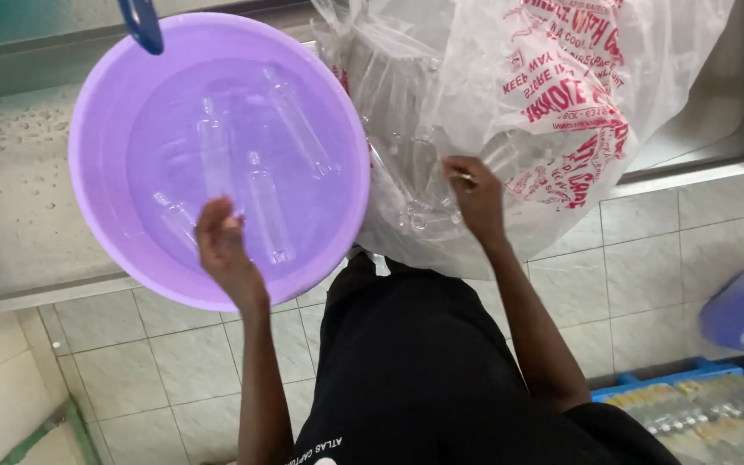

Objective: The person removes clear plastic bottles from a large white plastic bag and places them into a purple basin filled with water. They repeatedly submerge and agitate the bottles in the water by hand, then lift them out and place them on the stainless steel counter next to the sink.

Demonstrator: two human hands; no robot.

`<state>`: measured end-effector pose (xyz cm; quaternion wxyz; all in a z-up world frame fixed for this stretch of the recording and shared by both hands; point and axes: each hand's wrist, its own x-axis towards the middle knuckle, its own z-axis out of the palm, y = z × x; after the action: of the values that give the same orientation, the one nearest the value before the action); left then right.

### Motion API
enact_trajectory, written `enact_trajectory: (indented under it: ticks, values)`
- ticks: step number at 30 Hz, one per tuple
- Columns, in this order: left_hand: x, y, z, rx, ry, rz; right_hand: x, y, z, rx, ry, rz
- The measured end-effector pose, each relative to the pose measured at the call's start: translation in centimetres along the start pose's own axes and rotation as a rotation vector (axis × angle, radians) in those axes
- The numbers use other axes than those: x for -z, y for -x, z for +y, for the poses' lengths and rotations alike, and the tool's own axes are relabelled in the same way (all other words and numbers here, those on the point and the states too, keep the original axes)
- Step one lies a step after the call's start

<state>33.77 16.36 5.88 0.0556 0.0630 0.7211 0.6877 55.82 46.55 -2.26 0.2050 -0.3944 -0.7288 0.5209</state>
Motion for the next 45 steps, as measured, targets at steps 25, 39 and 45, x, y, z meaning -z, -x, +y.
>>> enact_trajectory:
  ticks: [25, 39, 45]
  values:
    - [-31.1, -2.0, -21.1, 0.134, -0.539, -0.592, 2.6, -5.8, 5.6, -0.448, -0.207, -0.018]
    - [-31.7, -2.3, -29.3, 0.56, -0.285, -0.809, 5.1, -8.1, -5.2, -0.467, -0.629, -0.395]
    - [-22.2, 2.4, -3.5, 0.528, -0.085, -0.783, 5.1, -7.4, -6.6, -0.501, -0.631, -0.537]
